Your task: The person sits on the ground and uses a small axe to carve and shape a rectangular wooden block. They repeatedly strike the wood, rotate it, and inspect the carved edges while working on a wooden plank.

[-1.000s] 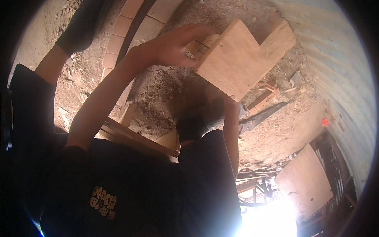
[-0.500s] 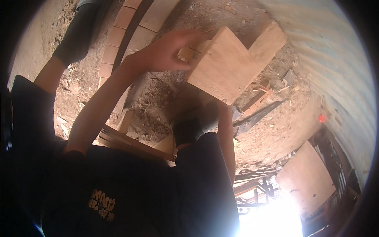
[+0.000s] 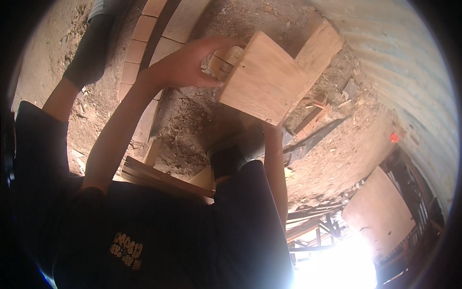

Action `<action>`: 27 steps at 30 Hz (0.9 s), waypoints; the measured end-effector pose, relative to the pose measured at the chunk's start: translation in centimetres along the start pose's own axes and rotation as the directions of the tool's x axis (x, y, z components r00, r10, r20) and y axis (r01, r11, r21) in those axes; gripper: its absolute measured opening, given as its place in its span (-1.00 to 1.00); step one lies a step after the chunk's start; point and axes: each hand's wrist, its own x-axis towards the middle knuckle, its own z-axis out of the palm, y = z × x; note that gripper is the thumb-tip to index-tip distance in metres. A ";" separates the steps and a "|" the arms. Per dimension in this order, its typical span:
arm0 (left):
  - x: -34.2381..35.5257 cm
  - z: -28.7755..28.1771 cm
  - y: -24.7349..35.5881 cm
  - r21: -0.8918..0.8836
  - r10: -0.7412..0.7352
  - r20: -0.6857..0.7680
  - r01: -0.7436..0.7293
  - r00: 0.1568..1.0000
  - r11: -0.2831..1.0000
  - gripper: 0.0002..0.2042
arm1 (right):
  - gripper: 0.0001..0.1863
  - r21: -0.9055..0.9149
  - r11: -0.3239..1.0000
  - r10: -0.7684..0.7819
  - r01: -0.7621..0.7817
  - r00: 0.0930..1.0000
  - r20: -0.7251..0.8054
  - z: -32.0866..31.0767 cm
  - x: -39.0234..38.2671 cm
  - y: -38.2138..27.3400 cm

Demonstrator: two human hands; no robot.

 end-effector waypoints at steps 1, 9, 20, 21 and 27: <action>0.1 0.0 0.0 0.013 -0.003 0.005 0.003 1.000 1.000 -0.21 | -0.27 0.003 1.000 -0.002 0.002 1.000 0.003 0.0 0.1 0.1; 0.1 0.1 0.5 -0.010 -0.053 0.020 0.053 0.998 0.999 -0.21 | -0.23 0.054 0.998 0.010 -0.011 1.000 0.015 0.2 0.2 0.9; 0.1 -1.3 0.6 0.144 -0.032 0.045 0.026 0.998 0.989 -0.31 | -0.18 0.188 0.979 0.072 -0.077 0.997 0.034 0.5 -1.7 2.7; 0.1 -1.5 0.2 0.206 0.000 0.028 -0.006 1.000 0.979 -0.33 | -0.12 0.131 0.987 0.086 -0.090 0.995 0.041 0.1 -1.5 1.7; 1.5 -4.8 4.7 0.385 -0.163 0.001 0.150 0.987 0.911 -0.50 | -0.14 0.072 0.981 0.191 -0.183 0.972 -0.138 -2.4 -0.8 -7.2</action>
